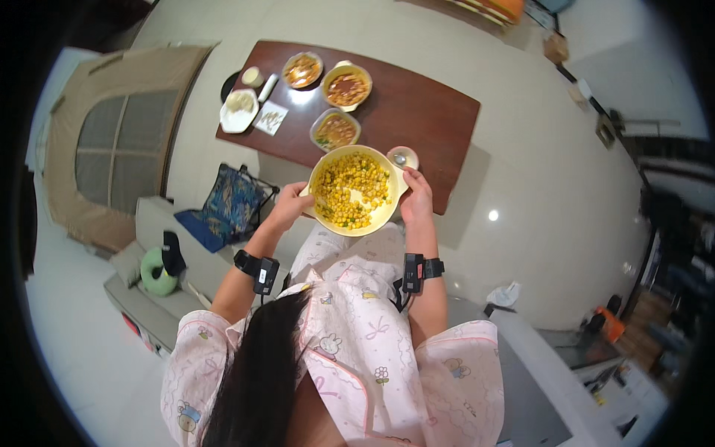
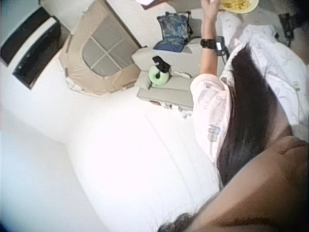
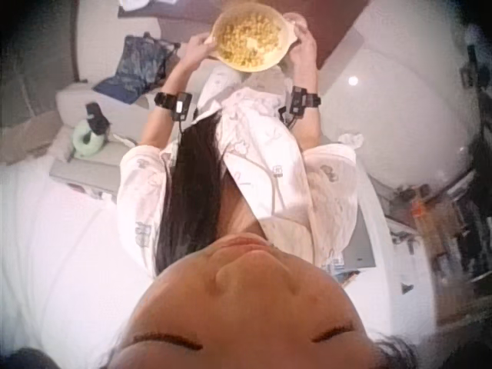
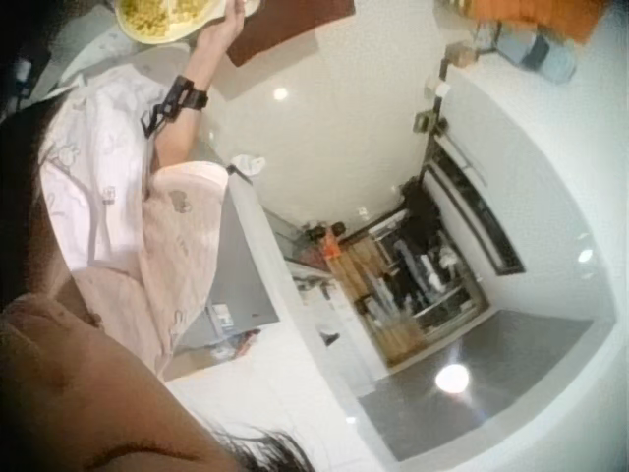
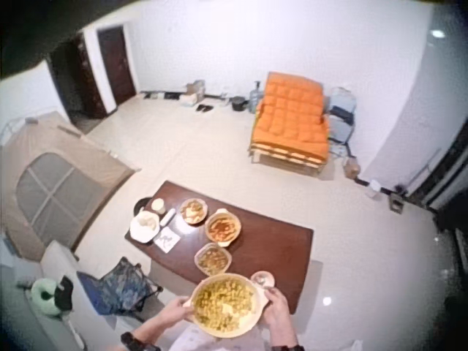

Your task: The person carries a bowl of food from a dining table to a kitchen counter, places another bowl into a refrigerator, covers a bowl with a lid on the dining table, and moves a plate with bread to the table.

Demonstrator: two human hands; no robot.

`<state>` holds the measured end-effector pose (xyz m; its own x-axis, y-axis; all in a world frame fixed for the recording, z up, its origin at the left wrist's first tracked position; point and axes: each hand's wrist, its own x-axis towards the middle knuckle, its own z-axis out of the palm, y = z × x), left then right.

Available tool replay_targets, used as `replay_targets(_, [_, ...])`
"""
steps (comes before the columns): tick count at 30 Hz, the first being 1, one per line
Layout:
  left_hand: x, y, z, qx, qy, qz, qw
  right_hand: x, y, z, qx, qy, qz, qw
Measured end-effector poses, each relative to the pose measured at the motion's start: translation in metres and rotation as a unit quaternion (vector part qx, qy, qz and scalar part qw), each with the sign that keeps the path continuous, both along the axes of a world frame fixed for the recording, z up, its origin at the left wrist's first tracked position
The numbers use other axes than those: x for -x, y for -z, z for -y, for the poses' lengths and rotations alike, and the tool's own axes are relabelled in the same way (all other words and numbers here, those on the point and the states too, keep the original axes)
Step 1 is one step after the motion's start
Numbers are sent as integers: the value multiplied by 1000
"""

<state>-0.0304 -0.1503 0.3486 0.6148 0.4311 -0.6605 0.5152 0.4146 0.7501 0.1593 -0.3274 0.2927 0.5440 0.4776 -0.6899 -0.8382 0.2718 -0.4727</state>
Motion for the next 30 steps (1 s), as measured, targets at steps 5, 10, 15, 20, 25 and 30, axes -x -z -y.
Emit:
replay_targets(5, [-111, -12, 116, -20, 144, 12, 989, -54, -17, 166, 6, 114, 17, 993])
replay_targets(10, [-178, -12, 215, 15, 317, 14, 948, -45, -10, 296, -7, 286, 12, 958])
replay_targets(15, [-198, -3, 276, 73, 345, 5, 936, -38, -16, 363, -10, 348, 23, 937])
replay_targets(20, [-193, -24, 307, 119, 307, 48, 943, -36, -31, 392, -22, 343, 25, 939])
replay_targets(25, [-220, -70, 349, 36, 411, -18, 911, -36, -62, 431, 0, 369, 19, 929])
replay_targets(30, [-336, -61, 453, 29, 526, -30, 850, -91, -54, 542, 32, 420, -11, 907])
